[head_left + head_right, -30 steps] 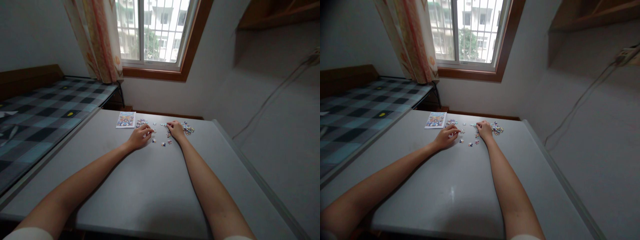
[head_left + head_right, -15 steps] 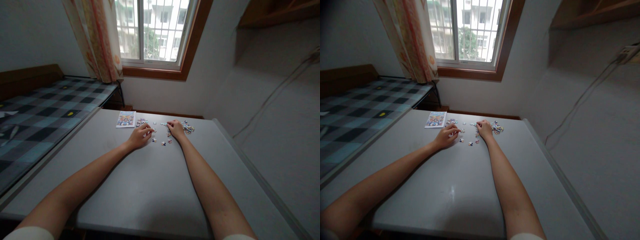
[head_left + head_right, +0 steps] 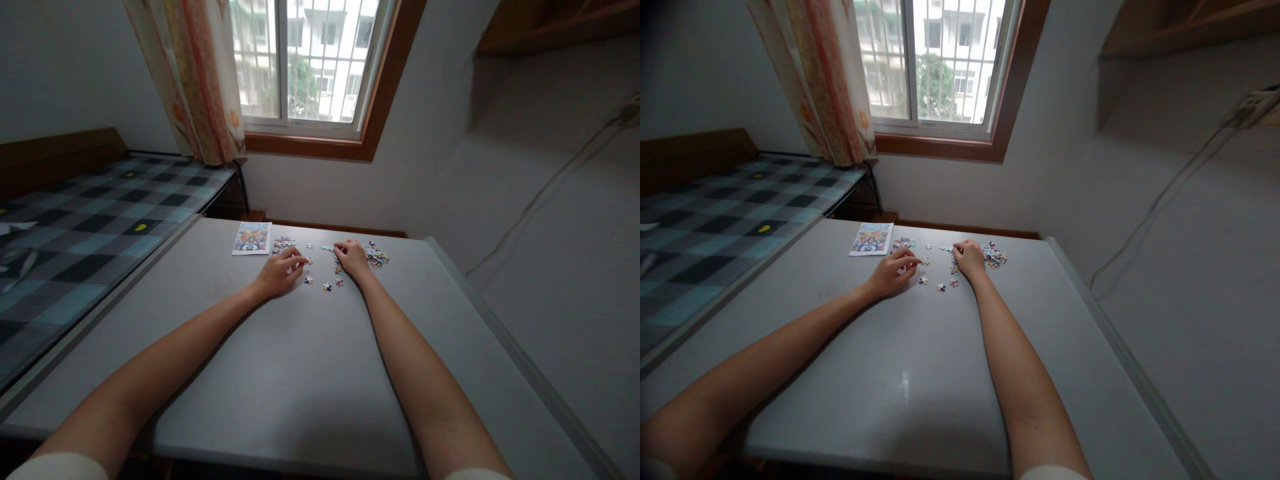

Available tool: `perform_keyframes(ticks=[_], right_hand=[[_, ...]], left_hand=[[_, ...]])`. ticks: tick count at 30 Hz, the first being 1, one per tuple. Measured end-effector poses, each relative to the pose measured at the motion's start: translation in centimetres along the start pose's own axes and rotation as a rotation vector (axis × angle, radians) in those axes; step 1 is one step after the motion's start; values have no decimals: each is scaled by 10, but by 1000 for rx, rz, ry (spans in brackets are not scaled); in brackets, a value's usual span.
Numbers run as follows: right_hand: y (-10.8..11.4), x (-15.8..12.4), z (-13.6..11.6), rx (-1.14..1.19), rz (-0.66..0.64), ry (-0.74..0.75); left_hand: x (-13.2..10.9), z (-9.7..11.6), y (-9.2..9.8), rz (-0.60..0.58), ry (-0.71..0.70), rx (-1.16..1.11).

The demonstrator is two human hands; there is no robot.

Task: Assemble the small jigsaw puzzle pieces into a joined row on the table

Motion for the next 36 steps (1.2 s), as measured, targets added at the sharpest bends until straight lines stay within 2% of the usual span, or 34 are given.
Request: perform_keyframes(ticks=[24,30,36], right_hand=[[4,1,0,169,18,50],[2,-6,-9,88,7,129],[-1,-6,-9,1,-28,119]], left_hand=[[-1,-1,-1,-20,0,9],[0,-1,-1,-24,9,11],[1,0,-1,-27,10,6]])
Point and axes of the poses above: each hand's wrist, its own x-axis towards the middle knuckle, its own y-axis out of the back of the hand, z = x × y, the point moved 7 cm from there along x, towards the middle knuckle, and after that the axes turned 14 degrees about -y, right-handed, at the moved point
